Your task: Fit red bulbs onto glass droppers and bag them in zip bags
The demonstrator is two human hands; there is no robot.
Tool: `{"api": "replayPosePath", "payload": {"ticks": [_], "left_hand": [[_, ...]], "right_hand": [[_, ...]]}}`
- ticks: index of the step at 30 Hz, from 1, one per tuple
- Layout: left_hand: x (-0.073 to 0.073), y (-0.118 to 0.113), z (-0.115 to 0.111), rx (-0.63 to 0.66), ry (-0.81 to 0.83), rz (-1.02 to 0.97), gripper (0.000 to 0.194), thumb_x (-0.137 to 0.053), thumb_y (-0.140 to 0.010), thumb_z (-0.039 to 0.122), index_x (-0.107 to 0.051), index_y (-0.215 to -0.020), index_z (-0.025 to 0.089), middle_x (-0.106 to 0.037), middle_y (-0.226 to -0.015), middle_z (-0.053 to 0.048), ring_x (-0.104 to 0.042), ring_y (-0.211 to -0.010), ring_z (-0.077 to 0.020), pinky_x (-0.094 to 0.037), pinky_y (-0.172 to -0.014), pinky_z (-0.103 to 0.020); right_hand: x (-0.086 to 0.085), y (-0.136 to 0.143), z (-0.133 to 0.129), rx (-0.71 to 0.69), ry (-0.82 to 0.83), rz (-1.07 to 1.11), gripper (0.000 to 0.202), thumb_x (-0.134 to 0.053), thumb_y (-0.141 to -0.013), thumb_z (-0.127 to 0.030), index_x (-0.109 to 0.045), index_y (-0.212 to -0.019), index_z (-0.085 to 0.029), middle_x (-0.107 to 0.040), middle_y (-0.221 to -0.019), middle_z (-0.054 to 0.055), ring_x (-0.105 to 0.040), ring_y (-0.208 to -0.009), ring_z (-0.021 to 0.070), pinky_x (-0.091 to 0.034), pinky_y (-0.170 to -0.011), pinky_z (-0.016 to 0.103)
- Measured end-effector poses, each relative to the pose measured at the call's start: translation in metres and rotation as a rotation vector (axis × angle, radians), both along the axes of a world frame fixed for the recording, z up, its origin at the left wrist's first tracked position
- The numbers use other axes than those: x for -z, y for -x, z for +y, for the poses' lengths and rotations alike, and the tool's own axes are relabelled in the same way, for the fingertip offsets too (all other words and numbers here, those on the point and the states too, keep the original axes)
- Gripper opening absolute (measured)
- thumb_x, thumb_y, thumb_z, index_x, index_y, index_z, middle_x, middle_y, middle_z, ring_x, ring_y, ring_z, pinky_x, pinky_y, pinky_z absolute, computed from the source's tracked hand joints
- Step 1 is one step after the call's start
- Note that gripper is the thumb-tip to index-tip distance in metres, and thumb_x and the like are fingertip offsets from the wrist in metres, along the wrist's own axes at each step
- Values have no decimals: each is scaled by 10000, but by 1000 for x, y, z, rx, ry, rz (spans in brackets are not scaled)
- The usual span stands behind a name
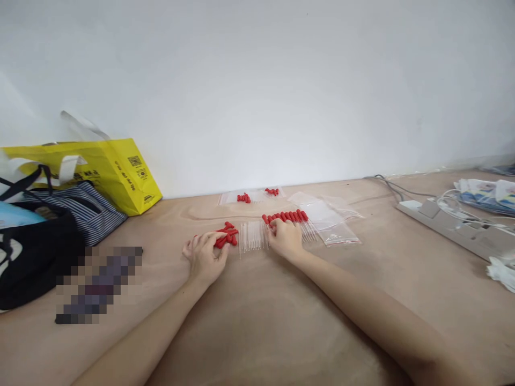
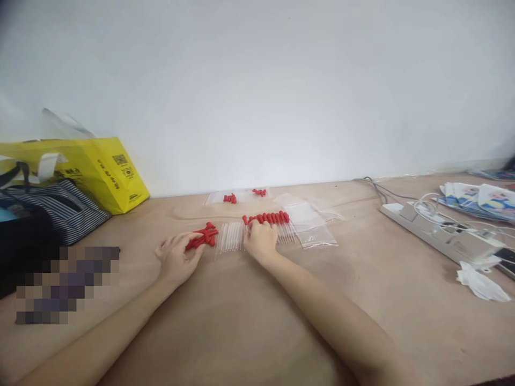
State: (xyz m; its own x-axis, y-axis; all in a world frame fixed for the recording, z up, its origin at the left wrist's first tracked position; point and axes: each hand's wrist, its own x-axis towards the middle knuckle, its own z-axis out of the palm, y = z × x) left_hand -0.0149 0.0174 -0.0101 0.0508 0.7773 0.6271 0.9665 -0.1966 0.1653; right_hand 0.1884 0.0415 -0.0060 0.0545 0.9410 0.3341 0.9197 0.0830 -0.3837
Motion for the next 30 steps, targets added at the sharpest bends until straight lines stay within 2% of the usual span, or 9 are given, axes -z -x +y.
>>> {"api": "replayPosePath", "payload": {"ticks": [3, 8, 15, 20, 24, 30], "left_hand": [[-2, 8, 3, -70, 28, 34, 203, -542, -670, 303, -581, -862, 248, -590, -960, -30, -475, -927, -250, -217, -867, -440], [-2, 15, 6, -74, 45, 39, 176, -541, -652, 306, -577, -815, 248, -574, -968, -30, -462, -936, -245, -216, -865, -437], [-3, 17, 7, -97, 87, 28, 204, -545, -645, 318, -571, -835, 248, -568, -961, -45, -452, -951, -265, -233, -853, -453], [-2, 19, 8, -57, 4, 107, 158, -558, -664, 349, -594, -778, 245, -552, -1014, -51, -436, -973, -265, -215, -873, -460], [0, 12, 10, -16, -45, 135, 165, -552, -698, 382, -620, -736, 236, -559, -1002, -61, -434, -976, -267, -200, -885, -480], [-3, -6, 24, -141, -68, 100, 279, -530, -704, 470, -627, -633, 218, -542, -1025, -83, -419, -989, -295, -189, -872, -540]], "right_hand": [[0, 10, 8, 69, 32, -65, 225, -452, -751, -237, -558, -929, -150, -638, -807, 86, -536, -846, 207, -250, -741, 323], [2, 12, 15, 63, 91, -138, 206, -409, -775, -254, -581, -849, -167, -638, -827, 97, -529, -872, 215, -223, -754, 351], [-4, 8, 7, 11, 71, -159, 238, -405, -769, -261, -620, -811, -169, -642, -824, 102, -532, -851, 220, -224, -749, 368], [-8, 9, 2, -9, 136, -205, 247, -431, -753, -269, -647, -748, -148, -644, -800, 127, -541, -844, 230, -229, -755, 376], [-12, 12, 5, 12, 207, -187, 221, -469, -718, -251, -648, -779, -137, -646, -820, 136, -562, -837, 230, -234, -774, 374], [-19, 16, 17, 36, 319, -144, 189, -521, -654, -216, -638, -787, -151, -649, -859, 121, -584, -817, 233, -258, -771, 377]]}}
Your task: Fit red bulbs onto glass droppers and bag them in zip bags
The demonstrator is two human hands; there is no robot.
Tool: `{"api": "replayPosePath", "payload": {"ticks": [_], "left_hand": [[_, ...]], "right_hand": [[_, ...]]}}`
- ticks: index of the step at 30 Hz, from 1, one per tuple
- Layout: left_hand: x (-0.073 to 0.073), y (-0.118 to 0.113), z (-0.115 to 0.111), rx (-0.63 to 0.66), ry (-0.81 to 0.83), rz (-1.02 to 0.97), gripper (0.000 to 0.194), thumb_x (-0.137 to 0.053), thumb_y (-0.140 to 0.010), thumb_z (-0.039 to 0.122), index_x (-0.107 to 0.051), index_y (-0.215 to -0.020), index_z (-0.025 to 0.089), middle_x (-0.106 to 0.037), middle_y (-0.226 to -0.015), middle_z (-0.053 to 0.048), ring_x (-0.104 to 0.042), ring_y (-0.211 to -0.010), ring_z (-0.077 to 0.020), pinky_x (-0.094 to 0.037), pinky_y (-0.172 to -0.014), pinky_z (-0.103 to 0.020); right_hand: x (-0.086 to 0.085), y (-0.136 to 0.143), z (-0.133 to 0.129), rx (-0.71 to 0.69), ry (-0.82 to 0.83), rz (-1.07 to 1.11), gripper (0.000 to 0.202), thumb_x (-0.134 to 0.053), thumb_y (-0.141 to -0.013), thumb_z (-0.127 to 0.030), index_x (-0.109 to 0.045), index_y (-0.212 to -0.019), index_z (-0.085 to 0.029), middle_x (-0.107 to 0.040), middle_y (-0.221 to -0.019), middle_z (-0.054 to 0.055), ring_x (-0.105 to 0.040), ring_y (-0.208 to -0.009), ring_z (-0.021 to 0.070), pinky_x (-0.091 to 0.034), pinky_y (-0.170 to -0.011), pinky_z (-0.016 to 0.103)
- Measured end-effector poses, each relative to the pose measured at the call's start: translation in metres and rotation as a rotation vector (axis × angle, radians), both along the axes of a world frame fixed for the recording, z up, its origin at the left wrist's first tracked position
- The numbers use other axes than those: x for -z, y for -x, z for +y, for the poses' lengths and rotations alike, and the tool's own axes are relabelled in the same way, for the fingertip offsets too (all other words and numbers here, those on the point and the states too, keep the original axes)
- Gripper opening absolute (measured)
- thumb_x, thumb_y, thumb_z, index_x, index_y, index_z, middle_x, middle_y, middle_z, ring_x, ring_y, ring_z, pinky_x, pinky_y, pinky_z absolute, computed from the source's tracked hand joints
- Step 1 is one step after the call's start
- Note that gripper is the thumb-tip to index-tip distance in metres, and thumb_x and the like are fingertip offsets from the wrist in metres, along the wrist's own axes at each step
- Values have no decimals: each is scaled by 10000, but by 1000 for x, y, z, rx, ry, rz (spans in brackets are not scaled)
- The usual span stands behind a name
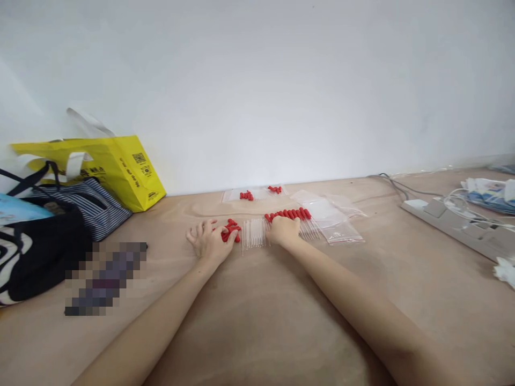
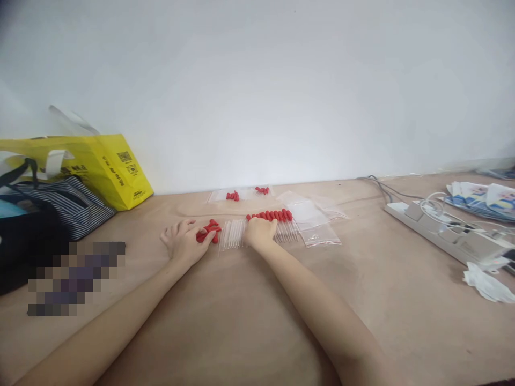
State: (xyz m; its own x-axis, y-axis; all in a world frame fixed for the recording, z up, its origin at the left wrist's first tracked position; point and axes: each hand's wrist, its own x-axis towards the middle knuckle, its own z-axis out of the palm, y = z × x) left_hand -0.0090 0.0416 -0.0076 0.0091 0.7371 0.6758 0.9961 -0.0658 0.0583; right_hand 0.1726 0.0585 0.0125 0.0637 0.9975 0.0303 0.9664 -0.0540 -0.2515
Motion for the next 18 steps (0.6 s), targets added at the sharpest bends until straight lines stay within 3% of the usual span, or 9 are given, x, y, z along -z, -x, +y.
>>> {"api": "replayPosePath", "payload": {"ticks": [9, 14, 18], "left_hand": [[1, -4, 13, -25, 59, -57, 252, -543, -662, 393, -605, -509, 203, -540, -1014, -99, -391, -1007, -322, -167, -879, -552], [-7, -7, 9, -30, 50, -97, 185, -546, -645, 326, -603, -518, 204, -554, -998, -85, -415, -985, -303, -190, -873, -536], [-16, -14, -13, 127, -2, -42, 151, -555, -650, 306, -600, -548, 204, -575, -1002, -64, -439, -983, -283, -230, -876, -505]], "right_hand": [[-1, 3, 8, 16, 37, 18, 210, -525, -644, -193, -622, -828, -158, -650, -825, 102, -588, -797, 221, -263, -784, 386], [-5, 4, 12, 20, 58, 30, 222, -538, -638, -194, -620, -840, -151, -648, -822, 97, -583, -798, 220, -273, -790, 392], [-14, -6, 4, 2, 33, 39, 208, -513, -695, -280, -623, -826, -161, -645, -846, 97, -574, -798, 218, -302, -755, 366]]}}
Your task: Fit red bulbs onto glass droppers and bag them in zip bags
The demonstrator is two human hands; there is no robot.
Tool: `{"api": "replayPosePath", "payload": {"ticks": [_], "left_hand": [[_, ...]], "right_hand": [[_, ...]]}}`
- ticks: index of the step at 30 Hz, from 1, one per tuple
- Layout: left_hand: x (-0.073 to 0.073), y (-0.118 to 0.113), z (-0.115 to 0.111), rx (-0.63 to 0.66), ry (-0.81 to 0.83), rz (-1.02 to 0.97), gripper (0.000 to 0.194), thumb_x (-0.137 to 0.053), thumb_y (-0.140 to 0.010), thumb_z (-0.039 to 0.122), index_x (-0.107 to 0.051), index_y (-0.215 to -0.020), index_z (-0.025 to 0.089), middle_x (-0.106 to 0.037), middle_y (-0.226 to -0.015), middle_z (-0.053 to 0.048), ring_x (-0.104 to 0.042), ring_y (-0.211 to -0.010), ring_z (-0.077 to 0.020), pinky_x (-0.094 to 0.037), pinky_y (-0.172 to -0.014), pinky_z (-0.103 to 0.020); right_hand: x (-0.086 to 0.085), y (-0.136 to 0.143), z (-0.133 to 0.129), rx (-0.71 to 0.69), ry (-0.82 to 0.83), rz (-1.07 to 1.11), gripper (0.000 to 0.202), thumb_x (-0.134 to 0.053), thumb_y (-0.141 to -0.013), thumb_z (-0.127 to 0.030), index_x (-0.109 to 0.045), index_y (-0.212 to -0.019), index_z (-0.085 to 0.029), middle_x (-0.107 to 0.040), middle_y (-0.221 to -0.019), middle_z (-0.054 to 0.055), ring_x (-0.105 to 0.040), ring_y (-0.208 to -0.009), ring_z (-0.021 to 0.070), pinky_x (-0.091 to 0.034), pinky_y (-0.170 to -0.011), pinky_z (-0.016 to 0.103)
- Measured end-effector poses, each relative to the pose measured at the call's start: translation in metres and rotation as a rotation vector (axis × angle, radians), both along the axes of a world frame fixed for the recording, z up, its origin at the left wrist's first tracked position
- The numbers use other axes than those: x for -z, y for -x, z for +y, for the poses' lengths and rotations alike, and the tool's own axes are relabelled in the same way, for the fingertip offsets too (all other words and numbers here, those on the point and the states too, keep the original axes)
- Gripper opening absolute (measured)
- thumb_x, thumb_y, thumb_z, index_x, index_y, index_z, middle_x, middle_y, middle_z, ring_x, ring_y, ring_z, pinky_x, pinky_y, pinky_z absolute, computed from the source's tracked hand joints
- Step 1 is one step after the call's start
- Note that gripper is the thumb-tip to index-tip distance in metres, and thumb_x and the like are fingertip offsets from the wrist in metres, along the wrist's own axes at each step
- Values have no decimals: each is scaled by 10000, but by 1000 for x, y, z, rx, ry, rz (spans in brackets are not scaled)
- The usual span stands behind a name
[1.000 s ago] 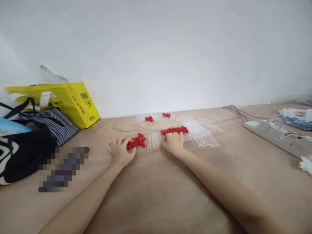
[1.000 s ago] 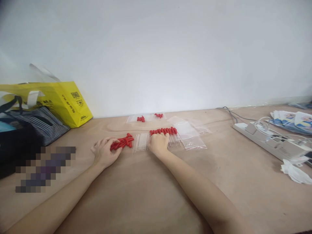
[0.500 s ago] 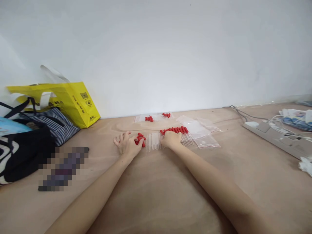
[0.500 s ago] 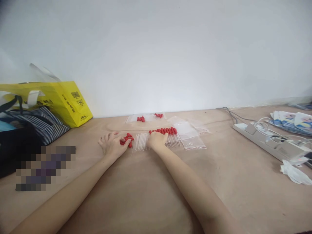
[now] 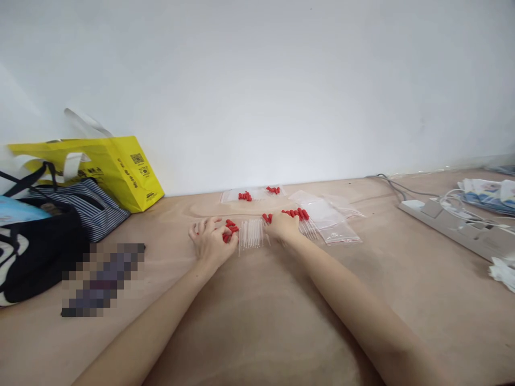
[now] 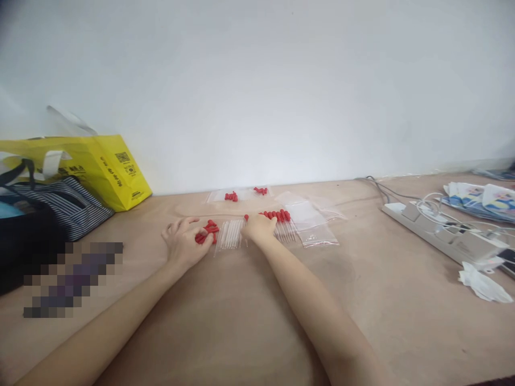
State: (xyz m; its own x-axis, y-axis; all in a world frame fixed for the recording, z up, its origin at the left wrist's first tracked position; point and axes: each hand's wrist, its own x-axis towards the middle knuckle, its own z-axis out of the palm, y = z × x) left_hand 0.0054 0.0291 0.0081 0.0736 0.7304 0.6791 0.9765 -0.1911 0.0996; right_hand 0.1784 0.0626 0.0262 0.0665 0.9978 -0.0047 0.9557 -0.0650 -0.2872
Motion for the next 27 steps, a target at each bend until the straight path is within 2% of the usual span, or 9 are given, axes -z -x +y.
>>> {"api": "replayPosePath", "payload": {"ticks": [4, 7, 10, 15, 19, 22, 27], "left_hand": [[-2, -11, -32, 393, 11, 158, 94, -557, -652, 240, -591, -572, 206, -604, -977, -47, -468, -993, -261, -243, -906, -482], [3, -16, -47, 535, 11, 181, 103, -544, -684, 236, -596, -600, 206, -615, -953, -45, -491, -971, -242, -220, -939, -484], [10, -17, -51, 570, 62, 139, 85, -548, -703, 258, -597, -653, 210, -617, -932, -39, -496, -951, -228, -232, -935, -474], [19, -12, -48, 556, 143, 58, 93, -536, -731, 271, -596, -689, 215, -617, -878, -35, -504, -910, -213, -309, -863, -423], [21, -11, -47, 541, 172, 49, 126, -525, -749, 302, -620, -735, 220, -613, -895, -39, -496, -918, -217, -333, -823, -404], [22, -11, -46, 542, 173, 84, 171, -536, -749, 329, -644, -843, 235, -604, -979, -50, -473, -974, -238, -314, -850, -431], [24, -11, -44, 561, 180, 128, 165, -535, -768, 318, -666, -859, 278, -594, -1061, -35, -451, -1020, -246, -284, -883, -453]], "right_hand": [[1, -23, -22, -130, -113, 8, 289, -443, -769, -375, -636, -702, -171, -646, -740, 74, -565, -743, 196, -317, -704, 317], [14, -47, -42, -343, -246, 76, 207, -497, -763, -321, -637, -688, -188, -638, -713, 32, -538, -707, 152, -314, -650, 257], [31, -71, -59, -507, -363, 102, 195, -514, -782, -308, -638, -687, -190, -610, -661, 17, -502, -700, 140, -301, -667, 258], [47, -91, -71, -627, -405, 95, 190, -526, -791, -332, -645, -704, -211, -587, -652, 15, -475, -738, 155, -277, -713, 300], [46, -89, -70, -615, -357, 178, 172, -575, -746, -375, -638, -784, -220, -586, -717, 11, -489, -759, 152, -298, -709, 288], [41, -82, -67, -602, -320, 228, 270, -627, -681, -416, -616, -846, -203, -587, -800, 21, -501, -791, 153, -319, -709, 274], [40, -68, -59, -594, -240, 209, 231, -636, -670, -399, -598, -759, -189, -583, -796, 18, -495, -799, 154, -315, -702, 267]]}}
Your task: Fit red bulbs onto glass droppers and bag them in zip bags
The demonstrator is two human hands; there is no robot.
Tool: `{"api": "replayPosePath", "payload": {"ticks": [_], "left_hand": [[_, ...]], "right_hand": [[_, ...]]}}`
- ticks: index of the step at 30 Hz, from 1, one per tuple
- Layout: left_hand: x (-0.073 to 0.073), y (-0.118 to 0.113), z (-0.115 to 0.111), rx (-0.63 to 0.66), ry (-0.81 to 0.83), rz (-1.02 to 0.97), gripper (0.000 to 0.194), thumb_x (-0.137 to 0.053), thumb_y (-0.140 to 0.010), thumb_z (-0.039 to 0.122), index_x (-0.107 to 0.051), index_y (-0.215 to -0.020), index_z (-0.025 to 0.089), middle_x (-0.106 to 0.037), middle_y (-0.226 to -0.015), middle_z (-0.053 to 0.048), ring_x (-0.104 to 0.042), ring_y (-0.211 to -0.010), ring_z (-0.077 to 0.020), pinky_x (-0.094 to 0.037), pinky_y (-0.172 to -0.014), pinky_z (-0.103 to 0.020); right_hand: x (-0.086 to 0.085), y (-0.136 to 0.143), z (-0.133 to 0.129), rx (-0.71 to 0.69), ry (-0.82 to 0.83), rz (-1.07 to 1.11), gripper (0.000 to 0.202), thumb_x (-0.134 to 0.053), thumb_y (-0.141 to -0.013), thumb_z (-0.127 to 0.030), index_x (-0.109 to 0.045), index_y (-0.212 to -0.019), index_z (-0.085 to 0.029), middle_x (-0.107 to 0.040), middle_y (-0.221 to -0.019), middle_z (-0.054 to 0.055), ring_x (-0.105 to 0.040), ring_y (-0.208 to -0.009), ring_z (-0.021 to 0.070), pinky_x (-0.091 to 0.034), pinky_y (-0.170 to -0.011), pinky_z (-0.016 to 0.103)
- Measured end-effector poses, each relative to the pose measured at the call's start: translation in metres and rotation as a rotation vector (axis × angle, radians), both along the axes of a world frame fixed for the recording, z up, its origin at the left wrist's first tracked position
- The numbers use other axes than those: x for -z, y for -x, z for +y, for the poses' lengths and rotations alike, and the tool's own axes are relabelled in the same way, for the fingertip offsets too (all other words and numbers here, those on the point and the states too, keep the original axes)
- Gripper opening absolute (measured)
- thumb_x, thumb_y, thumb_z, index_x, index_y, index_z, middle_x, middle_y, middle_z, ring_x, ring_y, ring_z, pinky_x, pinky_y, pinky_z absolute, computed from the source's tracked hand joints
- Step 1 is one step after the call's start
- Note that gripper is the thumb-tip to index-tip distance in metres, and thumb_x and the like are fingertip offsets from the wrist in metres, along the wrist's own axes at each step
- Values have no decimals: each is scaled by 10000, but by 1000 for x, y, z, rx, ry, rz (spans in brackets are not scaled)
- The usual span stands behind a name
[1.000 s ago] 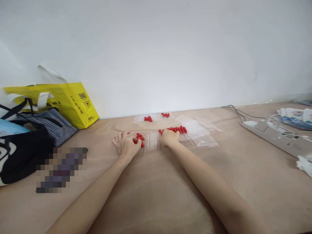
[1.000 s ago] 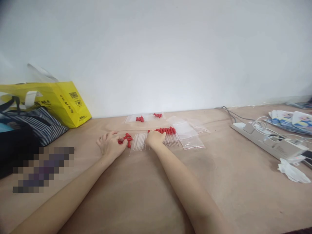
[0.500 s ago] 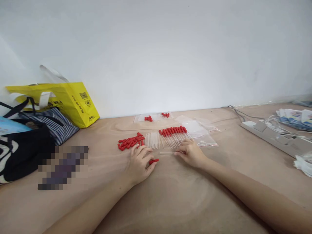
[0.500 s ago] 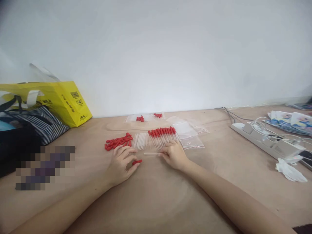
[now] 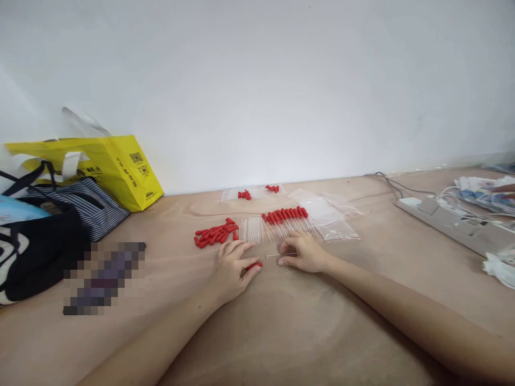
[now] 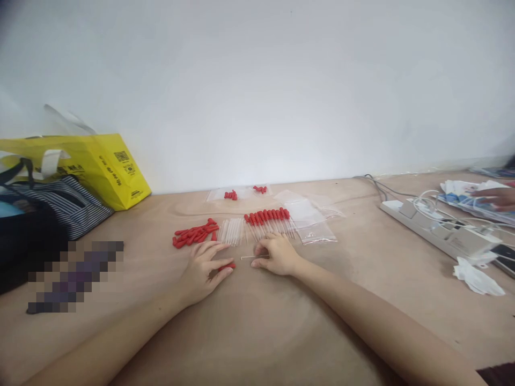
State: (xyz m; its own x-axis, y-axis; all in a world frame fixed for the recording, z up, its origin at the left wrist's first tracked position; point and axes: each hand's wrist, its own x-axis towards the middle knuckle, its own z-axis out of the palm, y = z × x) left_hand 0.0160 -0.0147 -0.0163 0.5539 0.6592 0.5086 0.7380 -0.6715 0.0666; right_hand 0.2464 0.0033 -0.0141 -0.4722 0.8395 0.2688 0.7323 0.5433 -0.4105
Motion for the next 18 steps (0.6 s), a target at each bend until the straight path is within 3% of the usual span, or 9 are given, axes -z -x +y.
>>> {"api": "replayPosePath", "payload": {"ticks": [3, 9, 13, 18], "left_hand": [[0, -2, 0, 38, 0, -13, 147, -522, -786, 291, -665, -819, 283, -601, -1056, -8, -456, -1008, -221, -282, -886, -428], [-4, -7, -3, 0, 50, -76, 136, -449, -834, 237, -585, -827, 232, -642, -944, 5, -494, -964, -184, -208, -924, -432], [-3, -7, -3, -35, 89, -73, 122, -406, -849, 214, -524, -881, 223, -648, -901, 10, -518, -940, -174, -103, -955, -478], [-3, -6, -3, -36, 58, -76, 129, -400, -851, 236, -520, -900, 228, -649, -876, 6, -538, -909, -169, -74, -967, -481]], "right_hand": [[4, 5, -1, 27, 24, -12, 177, -614, -700, -362, -587, -722, -189, -584, -781, 13, -487, -800, 155, -296, -697, 271], [9, 11, -16, 107, -91, 74, 151, -500, -801, -310, -533, -732, -180, -591, -741, 0, -490, -786, 146, -225, -770, 326], [9, 15, -20, 108, -144, 194, 129, -472, -818, -261, -507, -728, -174, -593, -712, -18, -502, -723, 120, -191, -809, 336], [10, 20, -20, 79, -191, 241, 128, -464, -824, -257, -526, -739, -185, -605, -712, -22, -497, -726, 120, -177, -814, 331]]}}
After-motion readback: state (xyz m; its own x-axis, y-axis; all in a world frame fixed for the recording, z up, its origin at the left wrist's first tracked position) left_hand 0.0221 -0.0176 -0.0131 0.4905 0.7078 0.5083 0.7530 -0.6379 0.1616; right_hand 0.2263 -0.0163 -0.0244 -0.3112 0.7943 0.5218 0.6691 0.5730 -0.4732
